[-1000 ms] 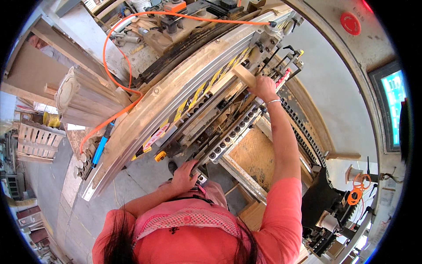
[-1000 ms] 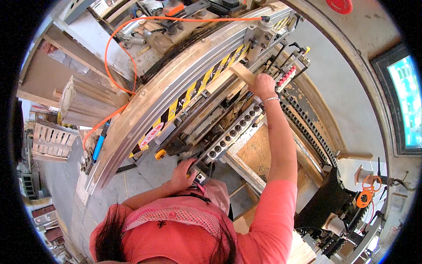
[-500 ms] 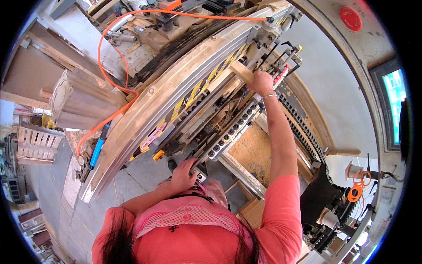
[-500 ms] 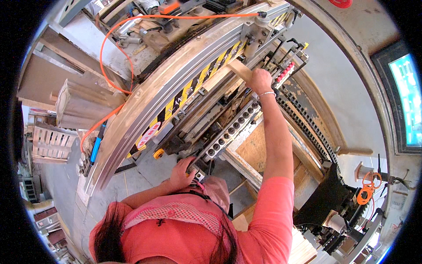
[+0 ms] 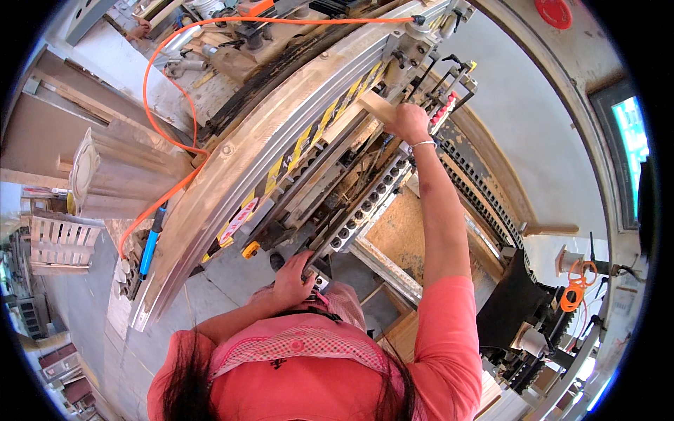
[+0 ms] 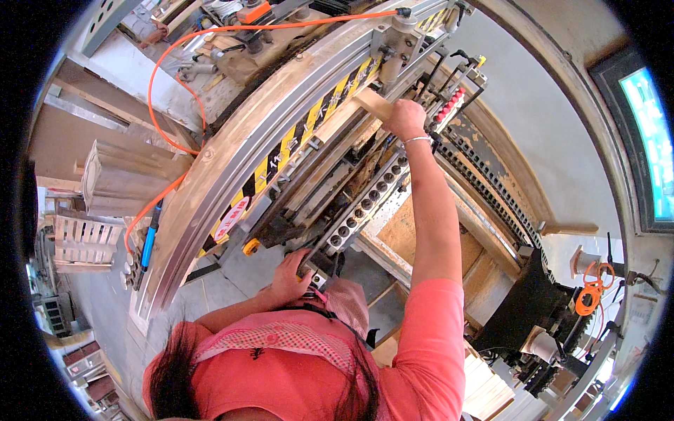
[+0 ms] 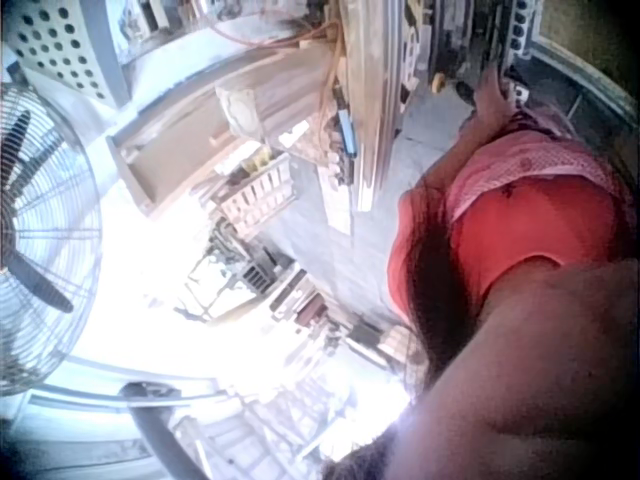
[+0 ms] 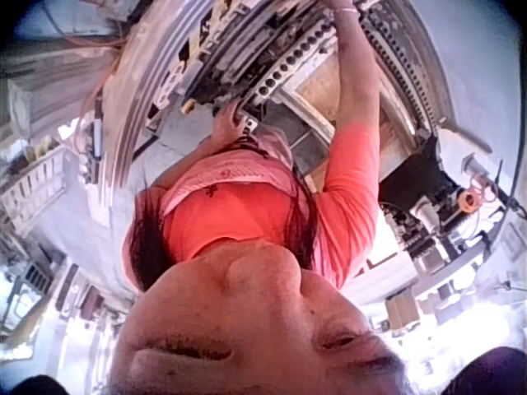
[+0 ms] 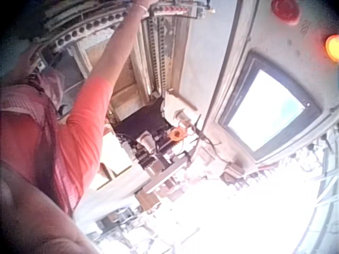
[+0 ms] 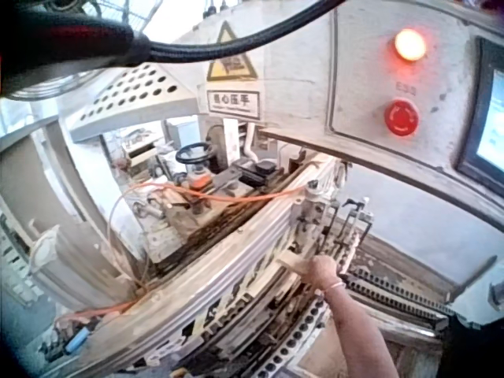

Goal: The person repeatedly feeds small wooden blocks into a woodworking machine and collects the processed pieces. They handle the blocks one at a time, placing them into the machine's feed mechanism and retrieving them after processing.

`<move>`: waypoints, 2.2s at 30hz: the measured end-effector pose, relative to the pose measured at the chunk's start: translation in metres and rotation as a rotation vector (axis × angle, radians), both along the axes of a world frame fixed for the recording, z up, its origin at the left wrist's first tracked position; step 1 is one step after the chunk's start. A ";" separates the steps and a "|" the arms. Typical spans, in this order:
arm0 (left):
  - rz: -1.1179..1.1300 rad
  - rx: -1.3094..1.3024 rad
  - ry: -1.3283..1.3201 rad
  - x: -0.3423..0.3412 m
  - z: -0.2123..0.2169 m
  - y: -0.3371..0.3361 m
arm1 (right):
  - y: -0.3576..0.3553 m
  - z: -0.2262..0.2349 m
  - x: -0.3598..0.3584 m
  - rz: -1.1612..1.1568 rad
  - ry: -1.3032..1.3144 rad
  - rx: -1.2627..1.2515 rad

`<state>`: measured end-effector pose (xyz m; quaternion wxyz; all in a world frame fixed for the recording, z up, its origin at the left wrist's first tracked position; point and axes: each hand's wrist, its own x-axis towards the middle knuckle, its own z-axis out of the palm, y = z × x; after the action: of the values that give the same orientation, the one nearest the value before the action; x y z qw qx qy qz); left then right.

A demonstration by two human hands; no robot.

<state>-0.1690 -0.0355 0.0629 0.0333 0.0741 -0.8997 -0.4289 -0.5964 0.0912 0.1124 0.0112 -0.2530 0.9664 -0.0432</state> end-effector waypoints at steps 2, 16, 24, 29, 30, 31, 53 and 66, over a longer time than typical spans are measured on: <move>0.009 -0.005 -0.005 0.001 0.000 0.001 | -0.002 -0.002 0.000 0.009 0.004 -0.002; 0.026 0.001 -0.022 -0.004 0.007 0.003 | -0.004 0.005 0.002 -0.017 0.003 0.025; 0.021 -0.019 -0.024 -0.002 0.002 0.002 | 0.002 -0.008 -0.004 0.048 0.052 -0.029; 0.024 0.003 -0.102 -0.002 0.009 0.002 | 0.001 -0.006 -0.001 0.059 0.041 -0.040; 0.023 -0.003 -0.103 -0.003 0.010 0.002 | 0.002 -0.006 -0.002 0.065 0.051 -0.046; 0.022 -0.010 -0.103 -0.004 0.012 0.002 | 0.003 -0.007 -0.002 0.070 0.061 -0.053; -0.047 -0.064 -0.019 0.005 0.002 -0.004 | -0.001 0.004 0.014 -0.039 -0.048 0.043; -0.200 0.064 0.166 0.008 -0.024 -0.016 | 0.024 0.016 0.382 -0.509 0.329 -0.876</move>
<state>-0.1611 -0.0516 0.0391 0.0625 -0.0507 -0.8825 -0.4633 -0.2148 0.1147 0.1282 -0.2578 0.0050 0.8778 -0.4038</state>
